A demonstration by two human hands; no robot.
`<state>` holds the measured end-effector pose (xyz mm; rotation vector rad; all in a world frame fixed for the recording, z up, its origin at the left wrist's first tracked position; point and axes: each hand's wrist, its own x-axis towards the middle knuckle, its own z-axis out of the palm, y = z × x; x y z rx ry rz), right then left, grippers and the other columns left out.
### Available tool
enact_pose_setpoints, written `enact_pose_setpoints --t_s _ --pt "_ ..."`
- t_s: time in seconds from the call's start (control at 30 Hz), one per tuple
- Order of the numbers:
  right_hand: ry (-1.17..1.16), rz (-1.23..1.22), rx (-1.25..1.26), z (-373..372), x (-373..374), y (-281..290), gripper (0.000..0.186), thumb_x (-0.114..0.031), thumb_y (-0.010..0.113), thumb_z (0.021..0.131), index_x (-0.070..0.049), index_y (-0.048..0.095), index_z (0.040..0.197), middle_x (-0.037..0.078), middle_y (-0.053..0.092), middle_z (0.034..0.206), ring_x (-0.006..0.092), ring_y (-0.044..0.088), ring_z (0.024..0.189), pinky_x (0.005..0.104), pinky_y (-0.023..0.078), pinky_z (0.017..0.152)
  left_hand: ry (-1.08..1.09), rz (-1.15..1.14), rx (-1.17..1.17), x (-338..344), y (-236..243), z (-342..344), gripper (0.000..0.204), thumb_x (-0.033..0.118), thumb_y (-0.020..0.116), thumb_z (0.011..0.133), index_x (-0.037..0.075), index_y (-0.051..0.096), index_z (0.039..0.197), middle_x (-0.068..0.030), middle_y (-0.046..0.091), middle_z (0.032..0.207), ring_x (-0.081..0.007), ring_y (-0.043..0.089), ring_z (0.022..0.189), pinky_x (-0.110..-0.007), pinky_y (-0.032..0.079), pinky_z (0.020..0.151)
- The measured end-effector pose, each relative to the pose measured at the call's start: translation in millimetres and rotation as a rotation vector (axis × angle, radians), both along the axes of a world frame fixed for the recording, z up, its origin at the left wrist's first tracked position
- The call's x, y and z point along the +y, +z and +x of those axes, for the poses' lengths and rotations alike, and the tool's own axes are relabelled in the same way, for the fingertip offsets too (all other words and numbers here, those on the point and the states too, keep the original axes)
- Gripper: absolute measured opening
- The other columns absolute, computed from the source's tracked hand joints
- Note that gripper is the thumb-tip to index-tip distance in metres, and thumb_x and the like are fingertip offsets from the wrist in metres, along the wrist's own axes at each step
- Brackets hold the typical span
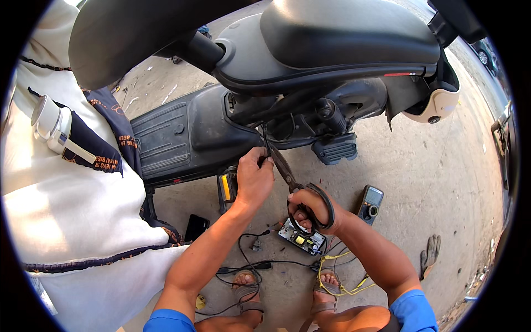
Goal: The person repairs the electrical wiring of a motorcycle using pliers and a multimeter. They strip wire insulation, connect wires to a small black component, and test the connections with a multimeter probe. The work is performed on the floor next to the motorcycle.
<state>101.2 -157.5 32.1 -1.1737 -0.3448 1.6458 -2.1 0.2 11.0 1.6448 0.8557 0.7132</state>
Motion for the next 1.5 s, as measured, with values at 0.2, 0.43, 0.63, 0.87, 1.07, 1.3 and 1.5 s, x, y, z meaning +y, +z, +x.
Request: enact_pose_setpoints --t_s 0.2,0.43,0.63,0.87,1.07,1.3,1.5 --pt "0.039 -0.034 0.004 7 2 4 0.037 -0.031 0.061 0.092 0.000 0.058 0.073 0.002 0.047 0.054 0.0095 0.042 0.040 0.0267 0.034 0.040 0.022 0.001 -0.006 -2 0 2 0.013 -0.005 0.054 0.094 -0.007 0.065 0.100 -0.0046 0.062 0.080 -0.0080 0.053 0.060 -0.026 0.046 0.054" --pt "0.049 -0.017 -0.164 3 4 13 0.038 -0.030 0.058 0.094 -0.001 0.056 0.069 0.001 0.046 0.053 0.0099 0.041 0.040 0.0289 0.036 0.041 0.025 -0.034 -0.012 -2 0 3 0.013 -0.006 0.054 0.094 -0.007 0.065 0.101 -0.0052 0.062 0.081 -0.0084 0.053 0.061 -0.026 0.047 0.054" --pt "0.036 0.026 -0.236 1 8 12 0.038 -0.031 0.059 0.094 0.000 0.057 0.072 0.001 0.047 0.055 0.0113 0.045 0.043 0.0297 0.038 0.043 0.014 -0.068 -0.031 -3 1 3 0.013 -0.005 0.053 0.095 -0.009 0.063 0.102 -0.0059 0.062 0.083 -0.0088 0.054 0.061 -0.026 0.047 0.054" --pt "0.072 -0.051 -0.090 8 -3 15 0.035 -0.030 0.059 0.093 0.001 0.059 0.076 0.004 0.050 0.059 0.0118 0.047 0.045 0.0289 0.038 0.043 0.006 -0.084 -0.030 -4 0 1 0.013 -0.004 0.052 0.096 -0.008 0.062 0.103 -0.0065 0.062 0.084 -0.0097 0.054 0.061 -0.027 0.047 0.054" --pt "0.076 -0.034 -0.032 11 -1 13 0.036 -0.031 0.060 0.092 0.001 0.059 0.077 0.004 0.051 0.059 0.0118 0.047 0.045 0.0287 0.040 0.045 0.003 -0.080 -0.055 -4 -1 2 0.013 -0.006 0.052 0.095 -0.008 0.062 0.102 -0.0057 0.061 0.082 -0.0094 0.053 0.060 -0.026 0.046 0.054" --pt "0.040 -0.024 -0.009 10 5 14 0.036 -0.031 0.060 0.092 0.001 0.059 0.077 0.004 0.049 0.057 0.0121 0.046 0.044 0.0299 0.043 0.048 0.026 -0.020 -0.032 -2 -5 4 0.012 -0.005 0.054 0.093 -0.008 0.064 0.100 -0.0069 0.063 0.079 -0.0095 0.055 0.058 -0.027 0.047 0.053" --pt "0.039 -0.023 -0.075 9 6 14 0.036 -0.031 0.060 0.093 0.000 0.058 0.075 0.002 0.048 0.055 0.0107 0.043 0.043 0.0289 0.037 0.046 0.016 -0.024 -0.016 -3 -3 5 0.014 -0.007 0.052 0.094 -0.007 0.065 0.100 -0.0059 0.063 0.084 -0.0085 0.053 0.061 -0.026 0.047 0.054"
